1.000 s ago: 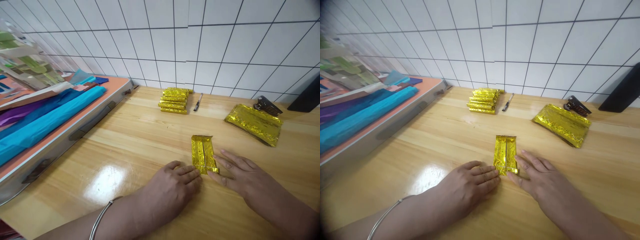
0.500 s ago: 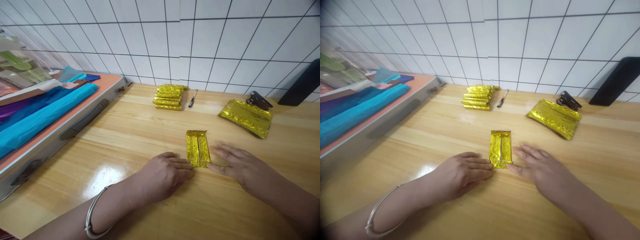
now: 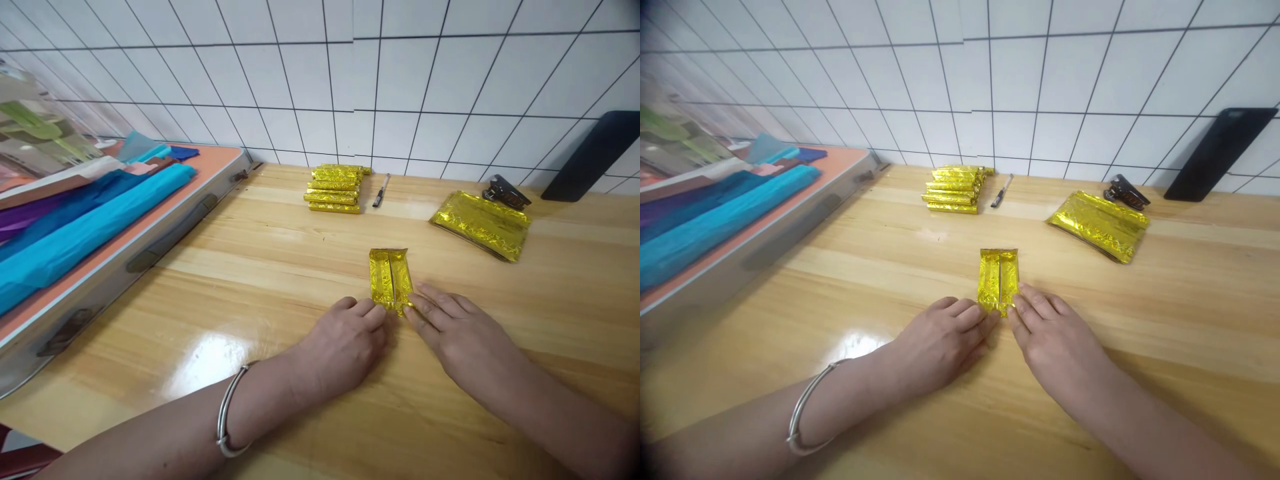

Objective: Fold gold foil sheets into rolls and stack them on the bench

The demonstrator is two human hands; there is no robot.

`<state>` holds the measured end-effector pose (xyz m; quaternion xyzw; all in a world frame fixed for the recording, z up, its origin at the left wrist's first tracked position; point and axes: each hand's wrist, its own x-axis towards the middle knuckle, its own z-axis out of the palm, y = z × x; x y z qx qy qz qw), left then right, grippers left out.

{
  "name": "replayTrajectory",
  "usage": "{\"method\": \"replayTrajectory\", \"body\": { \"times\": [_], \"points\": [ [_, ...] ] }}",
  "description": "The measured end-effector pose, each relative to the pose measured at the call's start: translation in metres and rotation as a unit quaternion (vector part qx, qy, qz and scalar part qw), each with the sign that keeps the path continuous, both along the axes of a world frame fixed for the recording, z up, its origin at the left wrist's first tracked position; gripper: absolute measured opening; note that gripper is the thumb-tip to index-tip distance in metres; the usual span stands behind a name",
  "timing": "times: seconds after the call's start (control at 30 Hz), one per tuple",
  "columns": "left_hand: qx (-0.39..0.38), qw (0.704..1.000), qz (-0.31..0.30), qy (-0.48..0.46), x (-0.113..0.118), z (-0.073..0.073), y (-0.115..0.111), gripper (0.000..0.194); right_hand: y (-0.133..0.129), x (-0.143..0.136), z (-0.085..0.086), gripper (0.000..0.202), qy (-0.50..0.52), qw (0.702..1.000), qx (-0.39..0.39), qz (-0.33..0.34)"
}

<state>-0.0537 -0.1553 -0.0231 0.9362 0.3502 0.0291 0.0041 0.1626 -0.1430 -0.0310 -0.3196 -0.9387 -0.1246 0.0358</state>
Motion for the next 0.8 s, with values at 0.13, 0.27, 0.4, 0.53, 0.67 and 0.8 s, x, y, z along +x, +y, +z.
{"method": "replayTrajectory", "body": {
  "times": [0.13,0.27,0.4,0.53,0.67,0.8],
  "points": [
    [0.0,1.0,0.013,-0.007,0.001,-0.001,-0.001,0.03,-0.011,-0.012,-0.002,0.037,-0.02,0.999,0.028,0.005],
    [-0.01,0.999,0.03,-0.029,-0.003,-0.003,-0.002,0.033,-0.014,-0.008,-0.005,0.039,-0.04,0.998,0.039,-0.008],
    [-0.017,0.999,0.023,-0.04,-0.012,-0.003,-0.003,0.036,-0.013,0.004,-0.006,0.044,-0.061,0.998,0.029,-0.017],
    [-0.02,0.999,-0.007,-0.047,-0.023,-0.004,-0.007,0.037,-0.016,0.01,-0.007,0.046,-0.068,0.997,0.018,-0.039],
    [-0.028,0.997,-0.012,-0.07,-0.031,-0.007,-0.012,0.038,-0.023,0.013,-0.01,0.048,-0.051,0.995,0.0,-0.085],
    [-0.029,0.995,-0.005,-0.096,-0.03,-0.009,-0.014,0.037,-0.02,0.014,-0.011,0.047,-0.033,0.994,-0.014,-0.107]
  ]
}}
